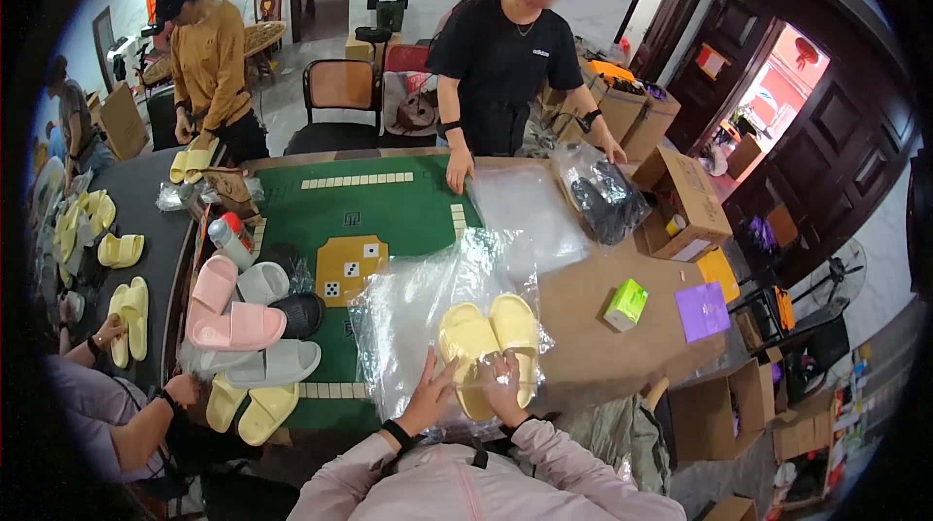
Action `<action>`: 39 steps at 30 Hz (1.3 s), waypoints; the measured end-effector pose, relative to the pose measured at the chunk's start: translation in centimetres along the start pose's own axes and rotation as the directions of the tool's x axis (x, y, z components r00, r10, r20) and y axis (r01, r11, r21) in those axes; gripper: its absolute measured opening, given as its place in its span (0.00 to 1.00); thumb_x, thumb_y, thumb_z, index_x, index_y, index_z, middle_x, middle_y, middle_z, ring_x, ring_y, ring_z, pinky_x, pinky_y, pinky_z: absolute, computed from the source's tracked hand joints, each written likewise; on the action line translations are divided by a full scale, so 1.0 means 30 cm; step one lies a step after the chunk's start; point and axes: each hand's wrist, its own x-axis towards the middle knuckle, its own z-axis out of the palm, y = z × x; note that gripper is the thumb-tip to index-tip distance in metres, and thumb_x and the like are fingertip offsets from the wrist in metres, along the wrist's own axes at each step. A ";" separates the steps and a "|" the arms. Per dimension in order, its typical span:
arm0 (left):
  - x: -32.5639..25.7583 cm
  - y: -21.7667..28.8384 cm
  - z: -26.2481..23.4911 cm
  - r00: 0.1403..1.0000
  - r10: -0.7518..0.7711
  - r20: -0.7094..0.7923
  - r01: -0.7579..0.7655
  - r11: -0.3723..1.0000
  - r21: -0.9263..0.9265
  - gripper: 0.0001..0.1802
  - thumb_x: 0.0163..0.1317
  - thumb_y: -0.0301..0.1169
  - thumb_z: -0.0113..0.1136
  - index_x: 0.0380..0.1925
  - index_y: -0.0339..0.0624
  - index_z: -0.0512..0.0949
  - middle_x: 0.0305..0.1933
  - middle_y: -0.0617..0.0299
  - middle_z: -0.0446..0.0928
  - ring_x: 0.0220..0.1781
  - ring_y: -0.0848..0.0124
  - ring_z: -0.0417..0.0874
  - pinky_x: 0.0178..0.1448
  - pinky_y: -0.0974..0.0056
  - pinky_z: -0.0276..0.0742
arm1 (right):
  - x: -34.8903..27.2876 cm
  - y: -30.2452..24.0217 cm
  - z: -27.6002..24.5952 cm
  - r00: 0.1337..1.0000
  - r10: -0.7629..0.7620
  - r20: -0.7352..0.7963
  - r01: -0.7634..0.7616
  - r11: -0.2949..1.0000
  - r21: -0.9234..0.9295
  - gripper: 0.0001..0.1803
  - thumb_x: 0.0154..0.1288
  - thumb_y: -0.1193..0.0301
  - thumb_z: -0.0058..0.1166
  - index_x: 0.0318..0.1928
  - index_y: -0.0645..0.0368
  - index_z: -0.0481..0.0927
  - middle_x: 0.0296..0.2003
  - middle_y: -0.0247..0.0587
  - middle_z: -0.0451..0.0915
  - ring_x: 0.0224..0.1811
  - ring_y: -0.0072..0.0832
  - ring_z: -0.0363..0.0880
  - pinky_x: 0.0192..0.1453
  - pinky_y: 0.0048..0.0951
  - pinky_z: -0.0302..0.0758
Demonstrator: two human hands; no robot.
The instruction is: The recorder takes pairs of sandals from a large bag, places them into individual clear plastic bags, and organizes them on a table for shipping.
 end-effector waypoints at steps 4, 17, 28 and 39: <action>0.008 -0.077 0.014 0.996 -0.016 -0.084 0.042 0.949 0.313 0.36 0.54 0.24 0.51 0.64 0.47 0.52 0.68 0.41 0.38 0.66 0.45 0.53 0.64 0.57 0.58 | 0.103 -0.124 -0.074 0.987 0.069 0.143 -0.072 0.997 0.014 0.12 0.54 0.76 0.48 0.40 0.67 0.72 0.36 0.56 0.66 0.40 0.50 0.66 0.45 0.41 0.64; -0.009 -0.094 0.001 0.980 0.035 0.196 -0.023 0.998 -0.061 0.34 0.57 0.16 0.41 0.65 0.44 0.50 0.70 0.45 0.34 0.71 0.55 0.43 0.65 0.64 0.57 | 0.100 -0.112 0.010 0.876 0.466 0.125 -0.471 0.882 0.012 0.14 0.51 0.73 0.48 0.39 0.67 0.72 0.36 0.56 0.67 0.43 0.51 0.67 0.43 0.47 0.64; -0.081 -0.224 0.085 0.886 -0.313 0.342 0.406 0.881 -0.243 0.29 0.58 0.20 0.44 0.62 0.41 0.57 0.61 0.50 0.64 0.59 0.61 0.68 0.59 0.63 0.65 | 0.028 0.049 0.164 0.908 0.371 0.195 -0.328 0.919 -0.219 0.28 0.54 0.59 0.48 0.54 0.61 0.68 0.48 0.51 0.72 0.54 0.46 0.63 0.47 0.50 0.62; -0.137 -0.353 0.099 0.977 -0.214 0.010 0.207 0.956 0.209 0.29 0.56 0.23 0.47 0.61 0.37 0.56 0.60 0.37 0.57 0.60 0.37 0.55 0.64 0.52 0.55 | -0.100 0.071 -0.009 0.715 0.145 0.684 0.128 0.935 -0.331 0.53 0.40 0.35 0.53 0.66 0.34 0.48 0.67 0.49 0.42 0.68 0.53 0.41 0.61 0.69 0.40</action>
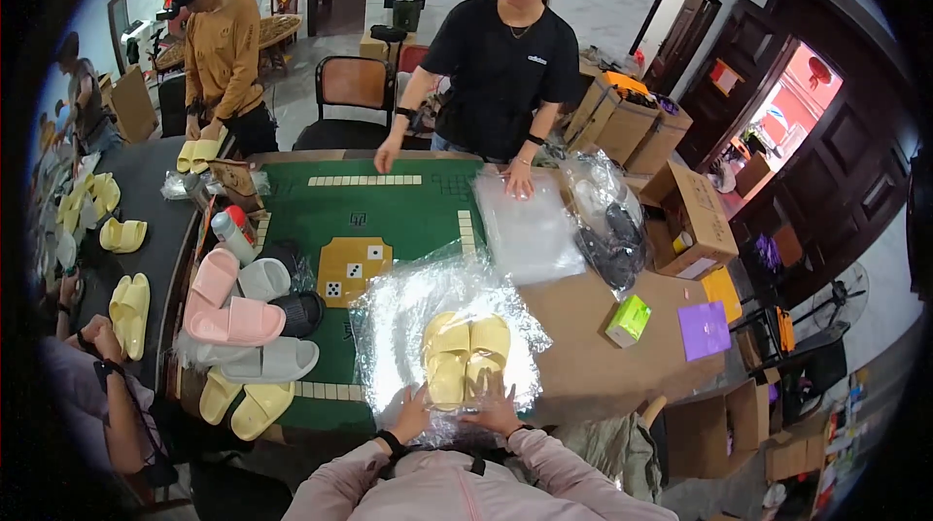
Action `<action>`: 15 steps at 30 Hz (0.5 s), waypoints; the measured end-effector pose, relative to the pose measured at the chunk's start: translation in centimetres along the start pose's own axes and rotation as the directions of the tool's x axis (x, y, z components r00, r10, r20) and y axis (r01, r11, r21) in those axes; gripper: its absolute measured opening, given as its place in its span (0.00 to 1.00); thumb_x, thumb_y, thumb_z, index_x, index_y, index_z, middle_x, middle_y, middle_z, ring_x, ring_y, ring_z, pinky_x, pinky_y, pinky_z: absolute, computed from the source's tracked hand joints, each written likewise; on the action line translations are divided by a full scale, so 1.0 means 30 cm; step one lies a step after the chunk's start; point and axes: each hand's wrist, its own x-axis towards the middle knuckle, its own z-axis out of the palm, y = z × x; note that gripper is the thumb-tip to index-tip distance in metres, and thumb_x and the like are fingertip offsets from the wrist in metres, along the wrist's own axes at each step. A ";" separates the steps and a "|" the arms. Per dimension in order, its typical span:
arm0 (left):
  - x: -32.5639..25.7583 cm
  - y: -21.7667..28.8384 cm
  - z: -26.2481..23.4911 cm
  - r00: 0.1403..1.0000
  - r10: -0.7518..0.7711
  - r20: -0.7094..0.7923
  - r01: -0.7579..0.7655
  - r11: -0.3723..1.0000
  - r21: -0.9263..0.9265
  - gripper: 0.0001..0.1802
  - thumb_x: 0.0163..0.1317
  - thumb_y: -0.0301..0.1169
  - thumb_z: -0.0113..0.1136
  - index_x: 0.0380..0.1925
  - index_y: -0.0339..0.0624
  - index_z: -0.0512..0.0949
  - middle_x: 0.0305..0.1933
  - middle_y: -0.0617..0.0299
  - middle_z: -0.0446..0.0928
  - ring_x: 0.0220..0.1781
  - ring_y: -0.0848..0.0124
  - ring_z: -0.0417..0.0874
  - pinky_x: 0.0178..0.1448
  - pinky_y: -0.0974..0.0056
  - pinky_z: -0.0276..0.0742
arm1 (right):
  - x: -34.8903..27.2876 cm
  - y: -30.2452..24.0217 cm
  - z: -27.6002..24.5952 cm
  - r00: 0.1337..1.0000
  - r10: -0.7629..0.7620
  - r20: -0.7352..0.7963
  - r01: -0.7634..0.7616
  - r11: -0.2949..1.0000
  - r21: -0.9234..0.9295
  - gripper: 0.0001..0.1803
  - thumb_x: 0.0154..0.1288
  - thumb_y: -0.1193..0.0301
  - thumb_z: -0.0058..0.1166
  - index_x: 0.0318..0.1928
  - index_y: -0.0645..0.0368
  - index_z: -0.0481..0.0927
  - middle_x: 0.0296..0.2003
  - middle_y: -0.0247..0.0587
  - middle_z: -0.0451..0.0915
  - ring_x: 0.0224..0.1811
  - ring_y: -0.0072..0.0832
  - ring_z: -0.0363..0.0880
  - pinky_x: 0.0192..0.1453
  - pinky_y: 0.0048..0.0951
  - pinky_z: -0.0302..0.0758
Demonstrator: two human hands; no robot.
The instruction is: The recorder takes pairs of sandals from a large bag, places them into individual clear plastic bags, and organizes them on a table for shipping.
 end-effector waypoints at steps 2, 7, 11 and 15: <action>-0.002 0.014 0.002 0.999 -0.034 0.003 0.034 0.999 -0.022 0.31 0.55 0.22 0.47 0.61 0.37 0.55 0.59 0.35 0.57 0.59 0.38 0.57 0.63 0.53 0.57 | -0.006 -0.004 0.026 1.000 -0.017 0.026 0.016 1.000 0.021 0.54 0.37 0.36 0.56 0.66 0.31 0.47 0.68 0.48 0.39 0.68 0.54 0.39 0.59 0.70 0.45; 0.005 -0.005 -0.008 0.993 -0.091 0.078 0.100 0.987 -0.122 0.31 0.54 0.21 0.46 0.61 0.39 0.56 0.57 0.39 0.60 0.55 0.49 0.65 0.56 0.56 0.65 | 0.036 -0.074 0.072 0.996 0.045 -0.076 -0.038 0.995 0.093 0.49 0.41 0.41 0.56 0.65 0.30 0.50 0.67 0.49 0.44 0.67 0.56 0.44 0.56 0.67 0.54; 0.005 -0.004 -0.001 0.995 -0.060 0.080 0.060 0.998 0.006 0.36 0.48 0.17 0.45 0.62 0.40 0.55 0.57 0.34 0.59 0.53 0.44 0.67 0.55 0.54 0.66 | 0.035 -0.092 0.110 0.979 0.106 -0.172 -0.087 0.990 0.113 0.41 0.52 0.44 0.48 0.66 0.38 0.51 0.65 0.53 0.49 0.64 0.54 0.51 0.54 0.66 0.56; -0.027 0.026 -0.010 0.990 -0.050 0.128 0.021 0.976 0.216 0.38 0.46 0.16 0.42 0.63 0.43 0.54 0.60 0.35 0.56 0.59 0.44 0.62 0.61 0.55 0.61 | 0.080 -0.132 0.104 0.963 0.218 -0.157 -0.216 0.976 0.032 0.44 0.53 0.43 0.46 0.67 0.45 0.48 0.65 0.59 0.47 0.65 0.56 0.49 0.56 0.64 0.55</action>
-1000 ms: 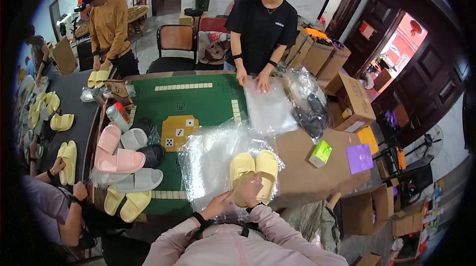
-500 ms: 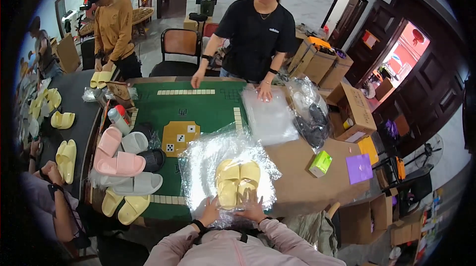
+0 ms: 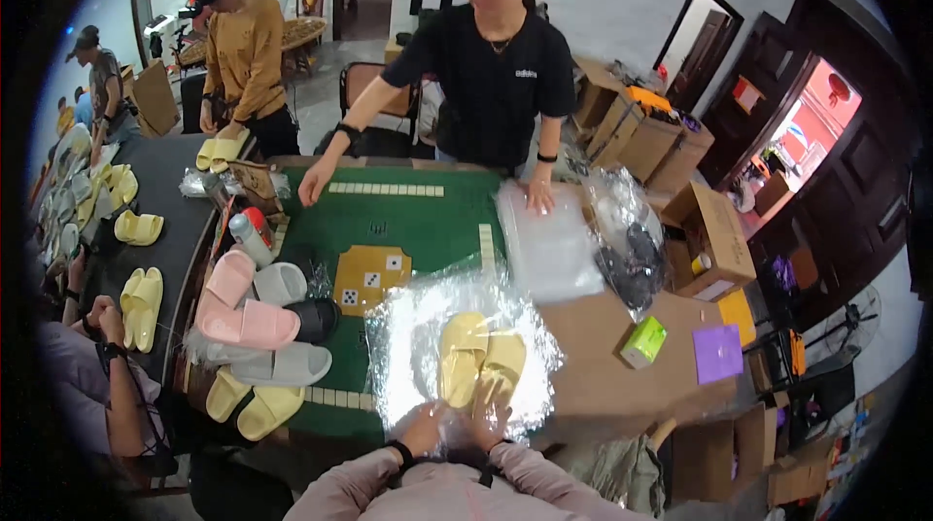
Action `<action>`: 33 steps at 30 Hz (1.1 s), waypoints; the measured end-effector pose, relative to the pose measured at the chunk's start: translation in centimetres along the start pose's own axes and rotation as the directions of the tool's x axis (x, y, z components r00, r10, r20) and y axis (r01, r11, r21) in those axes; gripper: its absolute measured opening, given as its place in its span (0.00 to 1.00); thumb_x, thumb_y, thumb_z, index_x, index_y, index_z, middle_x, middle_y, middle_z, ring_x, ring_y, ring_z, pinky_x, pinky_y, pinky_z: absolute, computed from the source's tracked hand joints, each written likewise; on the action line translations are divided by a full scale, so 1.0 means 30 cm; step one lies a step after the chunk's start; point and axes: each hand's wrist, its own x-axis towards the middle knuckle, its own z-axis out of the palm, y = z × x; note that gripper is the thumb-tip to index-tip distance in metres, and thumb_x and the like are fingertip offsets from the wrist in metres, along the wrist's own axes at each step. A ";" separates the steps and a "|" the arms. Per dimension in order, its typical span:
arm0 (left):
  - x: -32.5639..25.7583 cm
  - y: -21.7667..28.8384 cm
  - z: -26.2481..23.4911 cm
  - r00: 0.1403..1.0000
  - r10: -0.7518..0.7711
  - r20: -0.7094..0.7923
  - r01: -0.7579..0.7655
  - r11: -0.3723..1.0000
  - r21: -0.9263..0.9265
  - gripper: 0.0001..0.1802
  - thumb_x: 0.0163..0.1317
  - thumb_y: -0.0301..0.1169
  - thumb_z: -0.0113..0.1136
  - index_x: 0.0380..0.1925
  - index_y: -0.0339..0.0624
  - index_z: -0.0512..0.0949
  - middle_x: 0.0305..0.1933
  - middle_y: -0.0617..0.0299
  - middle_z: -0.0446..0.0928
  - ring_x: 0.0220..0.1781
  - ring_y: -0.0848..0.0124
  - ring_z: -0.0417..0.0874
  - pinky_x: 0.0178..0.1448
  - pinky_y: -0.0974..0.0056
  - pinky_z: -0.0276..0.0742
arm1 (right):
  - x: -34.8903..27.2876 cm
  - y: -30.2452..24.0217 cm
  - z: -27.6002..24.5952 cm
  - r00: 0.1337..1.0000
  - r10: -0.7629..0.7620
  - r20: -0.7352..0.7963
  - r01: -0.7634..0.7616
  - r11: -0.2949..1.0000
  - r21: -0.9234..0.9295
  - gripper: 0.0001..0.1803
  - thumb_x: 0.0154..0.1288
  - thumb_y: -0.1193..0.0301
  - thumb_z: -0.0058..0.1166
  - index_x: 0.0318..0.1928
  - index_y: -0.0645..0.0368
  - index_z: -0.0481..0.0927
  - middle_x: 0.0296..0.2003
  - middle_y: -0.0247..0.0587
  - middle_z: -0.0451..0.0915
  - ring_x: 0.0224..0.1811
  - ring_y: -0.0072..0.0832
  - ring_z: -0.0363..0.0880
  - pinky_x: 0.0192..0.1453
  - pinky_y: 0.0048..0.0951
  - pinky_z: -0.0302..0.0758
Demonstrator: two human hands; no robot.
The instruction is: The recorder takes pairs of sandals from a large bag, places them into individual clear plastic bags, and organizes them on a table for shipping.
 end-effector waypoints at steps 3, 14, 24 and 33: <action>-0.001 0.025 -0.016 0.999 -0.021 0.045 0.028 0.989 -0.146 0.38 0.46 0.17 0.44 0.63 0.40 0.53 0.60 0.33 0.56 0.60 0.41 0.59 0.63 0.54 0.58 | 0.000 0.026 0.048 0.994 0.045 -0.103 -0.049 0.998 -0.031 0.50 0.49 0.42 0.50 0.67 0.52 0.47 0.65 0.62 0.44 0.65 0.58 0.47 0.58 0.62 0.54; 0.017 0.067 -0.074 0.964 -0.170 0.203 0.210 0.958 -0.197 0.37 0.48 0.19 0.44 0.63 0.38 0.53 0.57 0.30 0.59 0.51 0.43 0.68 0.55 0.56 0.66 | -0.021 0.233 0.071 0.947 -0.206 -0.245 0.295 0.857 0.422 0.38 0.47 0.62 0.59 0.58 0.62 0.62 0.59 0.57 0.59 0.60 0.53 0.57 0.59 0.45 0.60; 0.001 0.062 -0.022 0.977 -0.110 0.181 0.121 0.991 -0.052 0.38 0.50 0.22 0.43 0.65 0.45 0.46 0.53 0.26 0.60 0.44 0.40 0.72 0.47 0.50 0.70 | 0.115 0.174 0.136 0.956 -0.044 0.292 0.062 0.997 -0.054 0.23 0.57 0.69 0.43 0.54 0.62 0.67 0.59 0.47 0.62 0.61 0.38 0.61 0.62 0.35 0.60; 0.022 0.037 0.038 0.995 -0.079 -0.065 0.045 0.908 -0.417 0.27 0.58 0.23 0.44 0.60 0.41 0.58 0.49 0.45 0.71 0.47 0.57 0.74 0.54 0.62 0.68 | -0.028 0.061 -0.157 0.955 -0.275 -0.110 0.296 0.906 0.303 0.30 0.52 0.62 0.52 0.58 0.56 0.66 0.59 0.52 0.61 0.63 0.51 0.55 0.65 0.46 0.52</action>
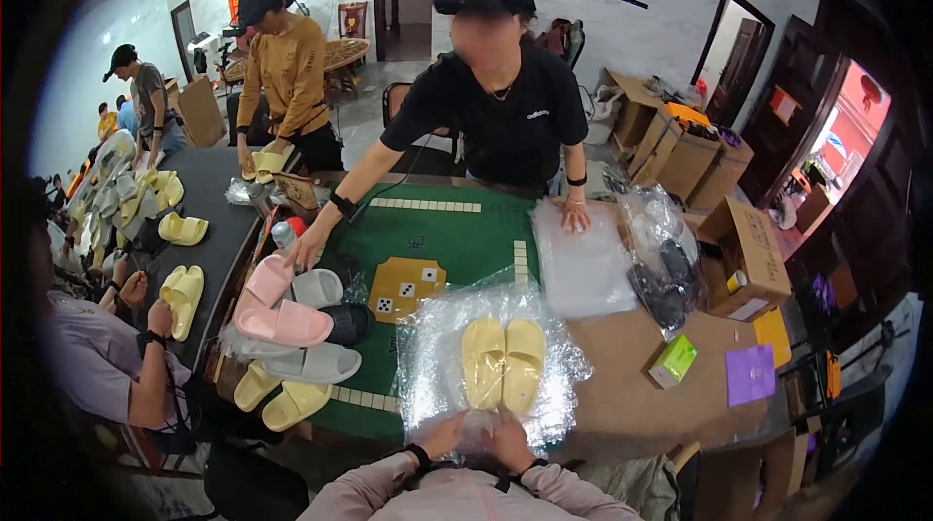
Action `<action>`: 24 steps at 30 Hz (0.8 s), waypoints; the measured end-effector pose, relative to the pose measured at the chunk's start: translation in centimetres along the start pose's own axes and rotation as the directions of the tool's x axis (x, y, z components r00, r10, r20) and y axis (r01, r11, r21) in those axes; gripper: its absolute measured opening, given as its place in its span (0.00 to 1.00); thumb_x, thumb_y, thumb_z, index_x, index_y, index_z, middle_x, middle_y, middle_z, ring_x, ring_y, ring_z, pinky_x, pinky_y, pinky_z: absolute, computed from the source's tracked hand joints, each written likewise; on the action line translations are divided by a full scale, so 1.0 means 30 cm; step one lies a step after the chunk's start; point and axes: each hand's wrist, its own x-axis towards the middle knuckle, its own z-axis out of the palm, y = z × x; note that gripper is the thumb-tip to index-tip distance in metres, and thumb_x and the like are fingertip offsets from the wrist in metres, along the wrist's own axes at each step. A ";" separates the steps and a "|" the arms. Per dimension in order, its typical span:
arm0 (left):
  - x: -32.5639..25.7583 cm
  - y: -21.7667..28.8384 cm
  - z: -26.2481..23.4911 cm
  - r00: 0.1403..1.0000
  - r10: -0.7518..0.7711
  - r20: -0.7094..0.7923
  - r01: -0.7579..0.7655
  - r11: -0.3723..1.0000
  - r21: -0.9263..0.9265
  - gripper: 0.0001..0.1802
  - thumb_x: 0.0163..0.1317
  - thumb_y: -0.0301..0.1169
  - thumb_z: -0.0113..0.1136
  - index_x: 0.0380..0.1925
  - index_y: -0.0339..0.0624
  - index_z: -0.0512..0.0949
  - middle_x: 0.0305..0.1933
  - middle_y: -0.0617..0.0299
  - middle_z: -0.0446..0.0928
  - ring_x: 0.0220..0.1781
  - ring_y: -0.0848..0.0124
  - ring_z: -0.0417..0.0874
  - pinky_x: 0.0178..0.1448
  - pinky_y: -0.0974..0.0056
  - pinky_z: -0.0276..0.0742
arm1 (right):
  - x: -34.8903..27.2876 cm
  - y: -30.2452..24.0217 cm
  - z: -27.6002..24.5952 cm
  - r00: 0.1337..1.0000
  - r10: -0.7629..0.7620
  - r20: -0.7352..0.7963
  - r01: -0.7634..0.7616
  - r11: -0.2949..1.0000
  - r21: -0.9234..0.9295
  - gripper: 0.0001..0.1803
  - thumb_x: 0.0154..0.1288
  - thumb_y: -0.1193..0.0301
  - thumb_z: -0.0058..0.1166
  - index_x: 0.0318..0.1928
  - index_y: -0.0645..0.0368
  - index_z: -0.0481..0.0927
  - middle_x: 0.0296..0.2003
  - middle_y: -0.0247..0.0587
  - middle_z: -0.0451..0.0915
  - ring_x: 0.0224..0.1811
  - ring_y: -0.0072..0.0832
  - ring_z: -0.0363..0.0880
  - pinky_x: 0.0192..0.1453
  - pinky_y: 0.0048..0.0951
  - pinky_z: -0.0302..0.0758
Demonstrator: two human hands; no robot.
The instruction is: The recorder takes pairs of sandals from a large bag, places them into individual clear plastic bags, and organizes them on a table for shipping.
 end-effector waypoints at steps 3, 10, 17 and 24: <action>0.041 -0.148 0.004 1.000 0.029 -0.007 -0.029 1.000 0.009 0.21 0.59 0.27 0.45 0.55 0.40 0.66 0.47 0.51 0.74 0.47 0.63 0.74 0.53 0.64 0.68 | 0.009 -0.063 -0.077 0.940 -0.173 0.295 0.028 0.899 0.437 0.37 0.45 0.59 0.62 0.58 0.51 0.65 0.58 0.56 0.61 0.60 0.52 0.58 0.59 0.52 0.59; 0.015 0.123 -0.089 0.945 -0.065 0.319 0.253 0.766 -0.591 0.15 0.62 0.30 0.48 0.46 0.35 0.74 0.46 0.58 0.76 0.49 0.72 0.74 0.52 0.68 0.69 | 0.108 -0.077 -0.162 0.965 -0.203 0.164 0.242 0.931 -0.275 0.49 0.41 0.53 0.64 0.64 0.45 0.54 0.64 0.50 0.49 0.65 0.50 0.50 0.57 0.61 0.55; 0.041 0.094 -0.067 0.951 -0.025 0.308 0.176 0.862 -0.475 0.20 0.62 0.32 0.50 0.54 0.39 0.66 0.53 0.61 0.69 0.55 0.73 0.66 0.59 0.69 0.60 | 0.055 0.022 0.001 0.998 -0.022 0.061 0.031 0.990 -0.141 0.33 0.40 0.73 0.56 0.54 0.52 0.69 0.59 0.55 0.60 0.53 0.51 0.68 0.51 0.41 0.70; 0.030 -0.076 -0.052 0.988 -0.088 0.131 0.082 0.995 0.048 0.34 0.57 0.51 0.52 0.59 0.46 0.59 0.63 0.48 0.54 0.64 0.55 0.58 0.64 0.57 0.56 | 0.054 0.091 -0.034 0.883 0.288 -0.371 -0.131 0.910 0.394 0.24 0.48 0.81 0.47 0.51 0.63 0.70 0.47 0.51 0.73 0.45 0.36 0.74 0.47 0.30 0.71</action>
